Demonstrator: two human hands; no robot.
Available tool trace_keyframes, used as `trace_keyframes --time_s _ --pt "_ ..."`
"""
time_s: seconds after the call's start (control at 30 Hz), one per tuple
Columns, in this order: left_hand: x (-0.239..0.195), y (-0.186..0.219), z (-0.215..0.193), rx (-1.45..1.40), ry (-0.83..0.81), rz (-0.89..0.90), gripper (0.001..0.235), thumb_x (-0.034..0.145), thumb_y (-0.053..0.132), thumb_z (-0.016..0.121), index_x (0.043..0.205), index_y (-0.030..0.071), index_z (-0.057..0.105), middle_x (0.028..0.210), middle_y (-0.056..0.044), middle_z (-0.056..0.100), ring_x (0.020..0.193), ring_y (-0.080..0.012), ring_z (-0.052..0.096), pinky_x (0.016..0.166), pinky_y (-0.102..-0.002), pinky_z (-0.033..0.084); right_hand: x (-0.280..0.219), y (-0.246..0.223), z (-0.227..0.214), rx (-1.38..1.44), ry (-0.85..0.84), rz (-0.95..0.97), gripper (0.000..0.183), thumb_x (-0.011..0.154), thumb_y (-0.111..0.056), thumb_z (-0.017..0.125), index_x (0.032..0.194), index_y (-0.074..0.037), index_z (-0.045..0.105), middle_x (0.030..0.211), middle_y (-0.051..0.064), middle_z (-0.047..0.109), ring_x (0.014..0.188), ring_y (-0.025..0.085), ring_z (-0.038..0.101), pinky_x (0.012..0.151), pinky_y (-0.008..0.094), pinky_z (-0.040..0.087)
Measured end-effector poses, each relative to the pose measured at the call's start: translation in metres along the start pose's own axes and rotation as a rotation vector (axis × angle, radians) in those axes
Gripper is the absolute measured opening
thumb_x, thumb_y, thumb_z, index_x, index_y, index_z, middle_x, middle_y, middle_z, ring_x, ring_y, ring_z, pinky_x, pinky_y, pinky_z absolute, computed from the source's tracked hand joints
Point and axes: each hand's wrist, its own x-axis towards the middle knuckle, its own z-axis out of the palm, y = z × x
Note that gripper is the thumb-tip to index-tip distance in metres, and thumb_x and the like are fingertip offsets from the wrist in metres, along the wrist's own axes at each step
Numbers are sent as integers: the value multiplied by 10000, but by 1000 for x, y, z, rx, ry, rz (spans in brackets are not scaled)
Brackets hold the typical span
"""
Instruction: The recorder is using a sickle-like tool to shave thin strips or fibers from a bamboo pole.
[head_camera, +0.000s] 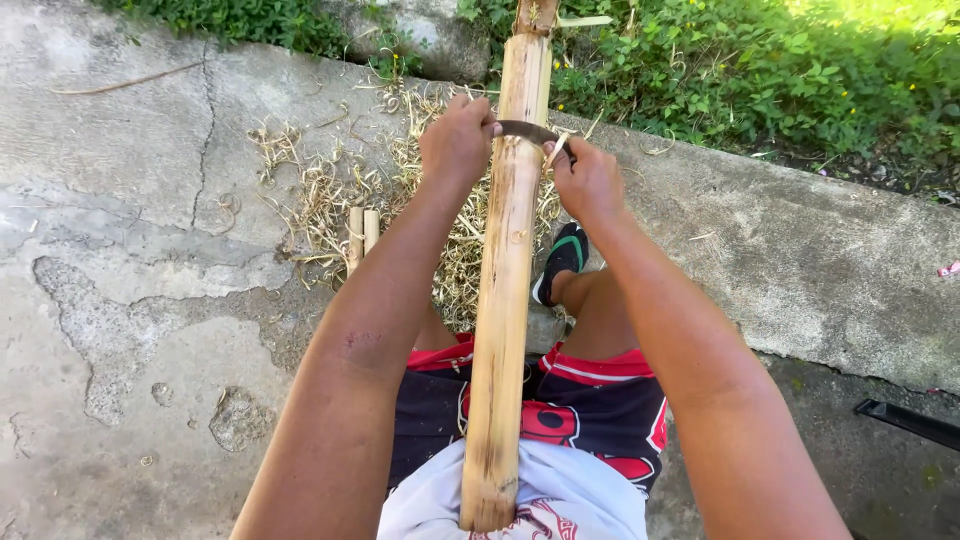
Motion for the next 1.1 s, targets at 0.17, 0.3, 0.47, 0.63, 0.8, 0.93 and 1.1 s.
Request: trace_keyframes --time_s 0.17,0.3,0.47,0.63,0.8,0.93,1.1 --pt "-23 2 -15 -16 -28 14 217 913 391 726 907 175 708 925 -14 625 774 -227 652 655 -430 486 -32 -4 -4 17 25 -7 371 1001 -434 630 924 -88 740 674 197 672 650 428 670 604 547 489" --pt "-44 3 -23 -14 -90 -16 217 909 394 728 899 179 709 918 -2 628 790 -220 658 673 -427 487 -56 -11 -4 25 48 27 387 999 -449 634 909 -87 739 673 208 669 660 441 667 630 548 501" --pt "-100 -10 -36 -102 -85 4 190 912 355 741 877 170 717 905 -13 641 795 -241 662 683 -437 488 -98 -8 0 5 65 -132 341 976 -433 662 941 -101 735 678 182 666 620 434 662 582 558 497" --pt "-180 -11 -52 -124 -58 1 134 938 290 713 876 172 721 920 -47 659 788 -294 669 671 -477 485 -158 -23 -21 -9 -132 -74 283 978 -376 644 986 -108 733 612 183 642 613 436 652 578 556 482" --pt "-251 0 -100 -130 -339 -108 183 882 334 745 842 156 756 874 -85 726 793 -314 692 698 -489 510 -230 16 -18 229 -346 -137 287 993 -362 638 1064 -111 757 643 145 667 573 338 631 514 457 493" --pt "-253 -10 -94 -420 -89 -195 302 903 400 702 961 109 759 923 -72 734 806 -226 717 720 -383 551 -245 51 -20 716 -388 302 309 1013 -362 590 1013 -77 708 642 49 600 492 184 505 462 378 441" --pt "-171 -37 -6 -743 -138 -283 598 899 469 708 1288 17 664 1111 -138 752 980 -205 718 814 -331 575 -224 90 -50 1271 -37 636 410 1072 -464 481 902 -100 568 628 -2 513 471 123 448 474 321 439"
